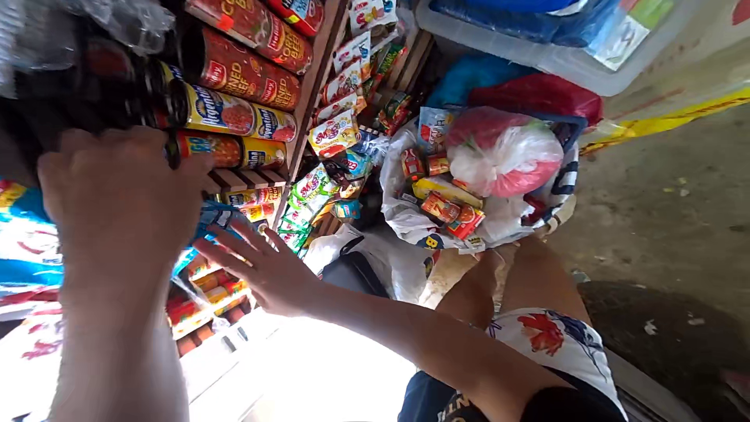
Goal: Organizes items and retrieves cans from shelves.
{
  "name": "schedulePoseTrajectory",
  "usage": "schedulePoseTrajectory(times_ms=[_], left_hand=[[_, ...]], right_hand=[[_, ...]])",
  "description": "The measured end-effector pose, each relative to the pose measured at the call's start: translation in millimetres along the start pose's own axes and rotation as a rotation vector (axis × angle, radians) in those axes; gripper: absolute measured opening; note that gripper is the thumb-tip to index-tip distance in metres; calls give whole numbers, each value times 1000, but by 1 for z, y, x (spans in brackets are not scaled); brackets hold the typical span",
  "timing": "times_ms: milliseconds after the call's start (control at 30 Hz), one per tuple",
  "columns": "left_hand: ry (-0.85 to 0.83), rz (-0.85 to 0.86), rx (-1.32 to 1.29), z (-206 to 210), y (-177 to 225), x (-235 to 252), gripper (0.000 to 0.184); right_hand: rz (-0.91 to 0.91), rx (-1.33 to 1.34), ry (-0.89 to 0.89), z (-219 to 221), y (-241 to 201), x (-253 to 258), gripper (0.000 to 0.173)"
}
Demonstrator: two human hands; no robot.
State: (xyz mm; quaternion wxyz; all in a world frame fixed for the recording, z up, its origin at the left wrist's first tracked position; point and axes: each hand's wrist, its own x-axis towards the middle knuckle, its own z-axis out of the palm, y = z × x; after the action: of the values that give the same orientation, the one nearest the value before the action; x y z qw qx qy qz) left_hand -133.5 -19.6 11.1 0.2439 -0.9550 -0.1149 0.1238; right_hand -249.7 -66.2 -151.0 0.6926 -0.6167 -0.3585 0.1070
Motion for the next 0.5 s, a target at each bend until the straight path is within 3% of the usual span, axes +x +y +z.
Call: schedulePoseTrajectory(times_ms=[100,200,233,300,400,500], left_hand=[[67,241,-253,-8,53,-45,47],[-32,423,-580,36,115,-66,31],[-101,456,-632,62,134,-67,30],[-334,430,-677,118,174,-59,32],[-669,240,-715,214,229,-42,49],[-668,56,-815,286,268,-38,60]], right_hand=[[-19,10,114,-24,27,-33,74],[240,-80,110,-49,72,-112,38],[352,-115,110,-59,87,-140,34],[536,-186,93,-80,115,-196,41],[742,-248,148,-110,133,-262,52],[879,-372,329,-138,135,-280,61]])
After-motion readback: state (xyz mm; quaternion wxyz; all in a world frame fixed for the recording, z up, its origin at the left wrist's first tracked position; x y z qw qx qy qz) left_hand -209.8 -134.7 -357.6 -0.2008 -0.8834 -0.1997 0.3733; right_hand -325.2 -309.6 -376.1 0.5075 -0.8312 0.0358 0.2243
